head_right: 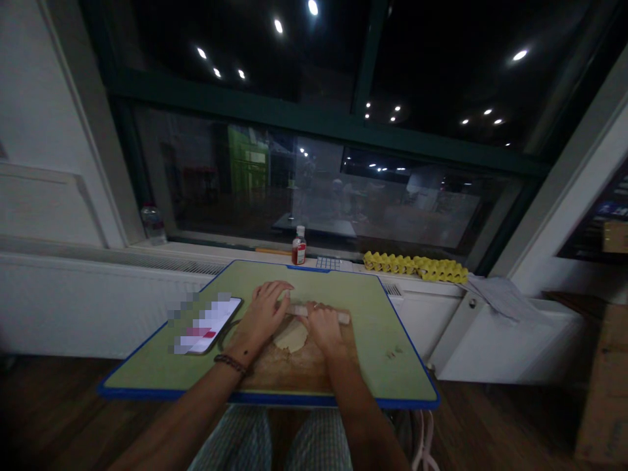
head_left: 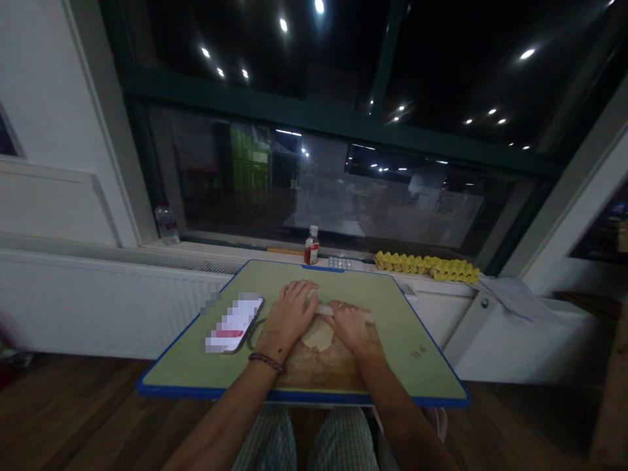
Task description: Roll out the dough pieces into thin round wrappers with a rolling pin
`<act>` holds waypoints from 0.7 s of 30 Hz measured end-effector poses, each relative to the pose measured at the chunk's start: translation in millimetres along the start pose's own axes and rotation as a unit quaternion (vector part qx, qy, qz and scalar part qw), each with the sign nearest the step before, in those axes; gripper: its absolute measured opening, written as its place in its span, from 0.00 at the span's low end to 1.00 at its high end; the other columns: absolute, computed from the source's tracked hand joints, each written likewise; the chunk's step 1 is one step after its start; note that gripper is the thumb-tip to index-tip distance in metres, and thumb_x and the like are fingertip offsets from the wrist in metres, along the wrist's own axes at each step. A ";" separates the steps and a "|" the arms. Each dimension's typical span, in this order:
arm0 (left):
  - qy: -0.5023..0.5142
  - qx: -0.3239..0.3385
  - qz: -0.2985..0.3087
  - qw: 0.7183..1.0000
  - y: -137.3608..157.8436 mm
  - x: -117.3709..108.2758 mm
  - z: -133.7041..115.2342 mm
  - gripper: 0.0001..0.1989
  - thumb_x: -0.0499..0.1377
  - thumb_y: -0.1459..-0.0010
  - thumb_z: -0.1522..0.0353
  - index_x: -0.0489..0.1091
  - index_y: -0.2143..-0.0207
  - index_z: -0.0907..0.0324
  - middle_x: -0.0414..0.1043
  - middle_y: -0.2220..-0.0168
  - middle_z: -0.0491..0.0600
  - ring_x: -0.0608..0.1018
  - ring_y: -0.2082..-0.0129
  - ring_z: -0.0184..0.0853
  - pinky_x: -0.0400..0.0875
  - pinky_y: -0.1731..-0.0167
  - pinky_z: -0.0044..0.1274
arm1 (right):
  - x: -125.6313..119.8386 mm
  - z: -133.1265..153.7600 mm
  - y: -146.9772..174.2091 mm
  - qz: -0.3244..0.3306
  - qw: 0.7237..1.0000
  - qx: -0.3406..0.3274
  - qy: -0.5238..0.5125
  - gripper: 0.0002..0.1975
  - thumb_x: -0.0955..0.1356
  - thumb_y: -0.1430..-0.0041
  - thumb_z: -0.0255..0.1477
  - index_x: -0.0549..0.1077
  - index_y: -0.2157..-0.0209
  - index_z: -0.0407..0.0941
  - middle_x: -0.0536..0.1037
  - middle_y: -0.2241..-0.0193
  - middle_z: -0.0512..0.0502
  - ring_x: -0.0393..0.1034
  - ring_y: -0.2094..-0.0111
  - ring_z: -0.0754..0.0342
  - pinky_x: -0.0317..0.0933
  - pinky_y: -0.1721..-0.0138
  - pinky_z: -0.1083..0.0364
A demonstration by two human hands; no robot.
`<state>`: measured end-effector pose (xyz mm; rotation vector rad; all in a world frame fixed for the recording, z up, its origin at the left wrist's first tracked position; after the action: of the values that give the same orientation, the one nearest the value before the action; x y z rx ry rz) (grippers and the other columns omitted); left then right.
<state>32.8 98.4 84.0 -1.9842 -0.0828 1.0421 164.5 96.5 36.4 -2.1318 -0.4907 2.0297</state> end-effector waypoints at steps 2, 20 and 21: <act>-0.005 0.002 0.014 1.000 0.7 1.5 -3.2 0.09 0.50 0.33 0.69 0.68 0.55 0.54 0.73 0.52 0.48 0.72 0.50 0.40 0.60 0.48 0.35 | -0.4 -11.4 -0.4 -0.011 0.999 0.037 0.004 0.16 0.62 0.32 0.39 0.70 0.51 0.45 0.80 0.60 0.41 0.76 0.61 0.50 0.65 0.63 0.56; -0.035 -0.017 0.043 0.998 4.8 -1.4 -6.9 0.11 0.53 0.37 0.70 0.68 0.52 0.55 0.72 0.49 0.51 0.73 0.49 0.42 0.65 0.49 0.34 | -2.5 -35.2 3.7 -0.027 0.990 0.133 0.032 0.21 0.62 0.34 0.47 0.74 0.64 0.44 0.80 0.70 0.39 0.78 0.68 0.48 0.64 0.67 0.55; -0.042 -0.019 0.046 0.998 5.7 -3.5 -5.5 0.12 0.52 0.36 0.69 0.68 0.52 0.55 0.72 0.49 0.51 0.73 0.49 0.42 0.64 0.48 0.34 | -2.9 -38.0 4.3 -0.029 0.989 0.142 0.034 0.20 0.61 0.33 0.46 0.73 0.63 0.44 0.80 0.70 0.39 0.78 0.68 0.47 0.64 0.67 0.55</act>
<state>32.5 89.7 83.6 -1.9935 -0.0562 1.1915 202.6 95.7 40.3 -1.9840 -0.2349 1.8623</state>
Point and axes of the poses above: each hand's wrist, its own y-axis away from the middle knuckle, its own x-axis out of the palm, z = x × y, the point moved 8 cm from there along -y, towards the middle knuckle
